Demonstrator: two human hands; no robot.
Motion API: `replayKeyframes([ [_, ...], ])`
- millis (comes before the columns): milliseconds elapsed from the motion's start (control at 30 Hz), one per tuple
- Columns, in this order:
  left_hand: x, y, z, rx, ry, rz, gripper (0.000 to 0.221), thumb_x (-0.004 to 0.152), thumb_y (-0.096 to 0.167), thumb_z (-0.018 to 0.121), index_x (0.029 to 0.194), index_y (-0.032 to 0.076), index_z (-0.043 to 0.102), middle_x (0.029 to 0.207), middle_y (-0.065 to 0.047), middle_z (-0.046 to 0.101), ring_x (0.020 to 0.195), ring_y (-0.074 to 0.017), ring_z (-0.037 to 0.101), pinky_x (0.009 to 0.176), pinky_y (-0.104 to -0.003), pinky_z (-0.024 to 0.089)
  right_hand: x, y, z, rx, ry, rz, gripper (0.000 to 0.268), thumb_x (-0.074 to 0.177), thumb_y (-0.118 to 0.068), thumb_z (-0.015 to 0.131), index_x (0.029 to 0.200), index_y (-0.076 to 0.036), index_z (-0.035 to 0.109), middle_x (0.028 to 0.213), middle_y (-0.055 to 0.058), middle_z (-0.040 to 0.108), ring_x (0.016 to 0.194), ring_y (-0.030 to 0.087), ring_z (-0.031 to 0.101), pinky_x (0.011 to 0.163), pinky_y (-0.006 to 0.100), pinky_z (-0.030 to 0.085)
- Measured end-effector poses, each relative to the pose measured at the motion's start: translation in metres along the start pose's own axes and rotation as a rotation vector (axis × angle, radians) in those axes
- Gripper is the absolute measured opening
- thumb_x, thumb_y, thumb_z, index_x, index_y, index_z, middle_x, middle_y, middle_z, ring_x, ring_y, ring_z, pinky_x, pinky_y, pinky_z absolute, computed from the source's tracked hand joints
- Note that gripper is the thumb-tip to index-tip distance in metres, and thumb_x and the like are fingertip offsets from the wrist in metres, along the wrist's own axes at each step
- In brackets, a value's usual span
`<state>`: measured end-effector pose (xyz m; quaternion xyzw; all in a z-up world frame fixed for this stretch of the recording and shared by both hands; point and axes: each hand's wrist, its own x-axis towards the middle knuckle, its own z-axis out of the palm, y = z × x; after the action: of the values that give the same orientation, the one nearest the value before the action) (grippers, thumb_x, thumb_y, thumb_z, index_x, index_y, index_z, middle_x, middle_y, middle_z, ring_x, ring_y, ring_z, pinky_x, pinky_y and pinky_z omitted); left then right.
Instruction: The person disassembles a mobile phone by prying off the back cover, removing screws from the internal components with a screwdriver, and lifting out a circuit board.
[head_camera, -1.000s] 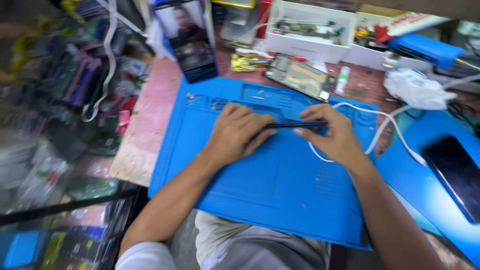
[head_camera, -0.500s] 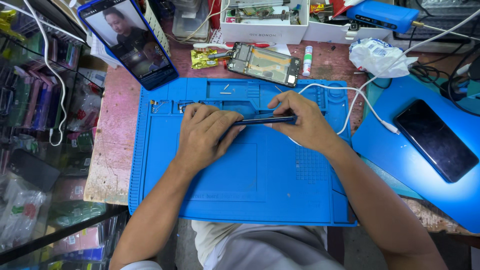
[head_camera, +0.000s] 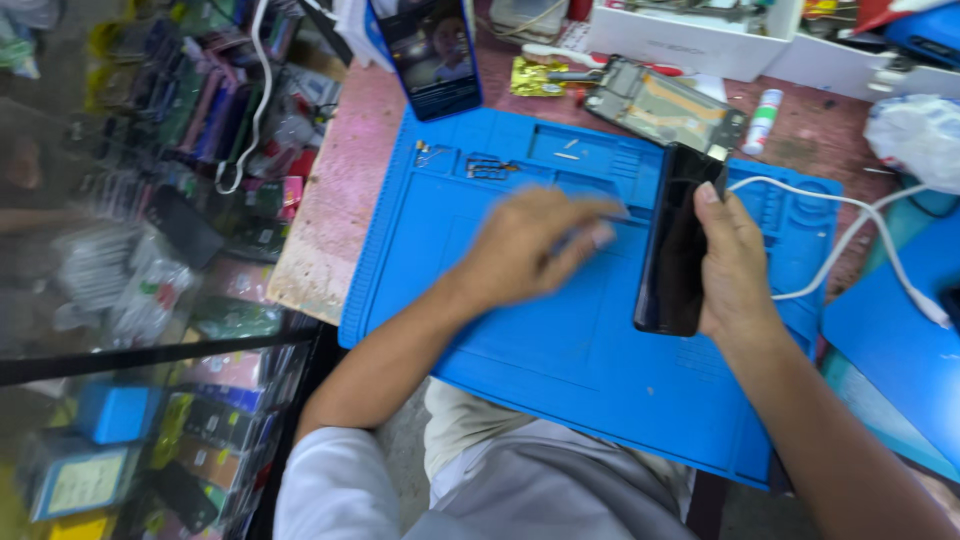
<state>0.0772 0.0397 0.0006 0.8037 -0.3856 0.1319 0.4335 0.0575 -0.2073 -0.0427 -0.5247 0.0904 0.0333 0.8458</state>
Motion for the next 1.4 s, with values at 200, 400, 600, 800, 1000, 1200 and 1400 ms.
replayKeyframes([
  [200,-0.026,-0.078,-0.098,0.656,0.219,-0.495,0.006,0.090,0.016,0.075,0.094,0.011,0.076,0.090,-0.012,0.073,0.087,-0.0327,0.069,0.078,-0.047,0.054,0.004,-0.001,-0.004,-0.069,-0.081,0.050,0.025,0.109,-0.028,0.060,0.126,-0.010,0.059,0.106,-0.002,0.067,0.087,0.007,0.066,0.075,0.025,0.058],
  [400,-0.017,-0.074,-0.091,0.673,0.161,-0.709,0.008,0.078,0.022,0.079,0.084,0.017,0.080,0.091,-0.012,0.075,0.085,-0.0361,0.069,0.073,-0.049,0.053,0.000,-0.007,0.004,-0.062,-0.087,0.055,0.024,0.108,-0.027,0.061,0.124,-0.009,0.058,0.103,0.000,0.068,0.083,0.006,0.066,0.073,0.024,0.058],
  [600,-0.019,-0.086,-0.080,0.779,0.127,-0.620,0.009,0.079,0.022,0.077,0.081,0.013,0.076,0.090,-0.013,0.073,0.086,-0.0370,0.068,0.071,-0.051,0.053,0.002,-0.002,-0.002,-0.114,-0.108,0.026,0.022,0.110,-0.027,0.062,0.123,-0.009,0.058,0.100,-0.001,0.066,0.079,0.005,0.063,0.069,0.024,0.056],
  [800,-0.024,-0.108,-0.080,0.852,0.056,-0.500,0.010,0.082,0.019,0.074,0.079,0.010,0.075,0.087,-0.014,0.071,0.086,-0.0367,0.067,0.071,-0.050,0.054,0.001,-0.005,0.001,-0.077,-0.101,0.054,0.023,0.108,-0.026,0.062,0.123,-0.010,0.059,0.100,-0.001,0.066,0.079,0.005,0.064,0.068,0.023,0.057],
  [1000,-0.021,-0.114,-0.083,0.902,0.018,-0.246,0.010,0.080,0.015,0.071,0.073,0.008,0.072,0.084,-0.015,0.070,0.084,-0.0352,0.068,0.070,-0.048,0.055,-0.004,-0.017,0.015,-0.077,-0.128,0.037,0.022,0.108,-0.026,0.062,0.123,-0.010,0.060,0.101,-0.001,0.066,0.081,0.005,0.065,0.070,0.023,0.058],
  [1200,-0.019,-0.120,-0.087,0.911,-0.095,-0.169,0.013,0.080,0.015,0.070,0.071,0.006,0.069,0.080,-0.016,0.067,0.080,-0.0346,0.067,0.068,-0.047,0.054,-0.005,-0.014,0.010,-0.070,-0.142,0.023,0.022,0.109,-0.025,0.062,0.123,-0.009,0.059,0.101,0.000,0.067,0.081,0.006,0.065,0.069,0.024,0.057],
  [1400,-0.019,-0.104,-0.093,0.862,-0.069,-0.037,0.012,0.084,0.014,0.072,0.078,0.007,0.065,0.080,-0.012,0.065,0.081,-0.0316,0.067,0.070,-0.046,0.054,-0.002,-0.007,0.000,-0.064,-0.149,0.027,0.022,0.109,-0.026,0.062,0.122,-0.009,0.059,0.100,-0.001,0.067,0.080,0.005,0.065,0.069,0.024,0.057],
])
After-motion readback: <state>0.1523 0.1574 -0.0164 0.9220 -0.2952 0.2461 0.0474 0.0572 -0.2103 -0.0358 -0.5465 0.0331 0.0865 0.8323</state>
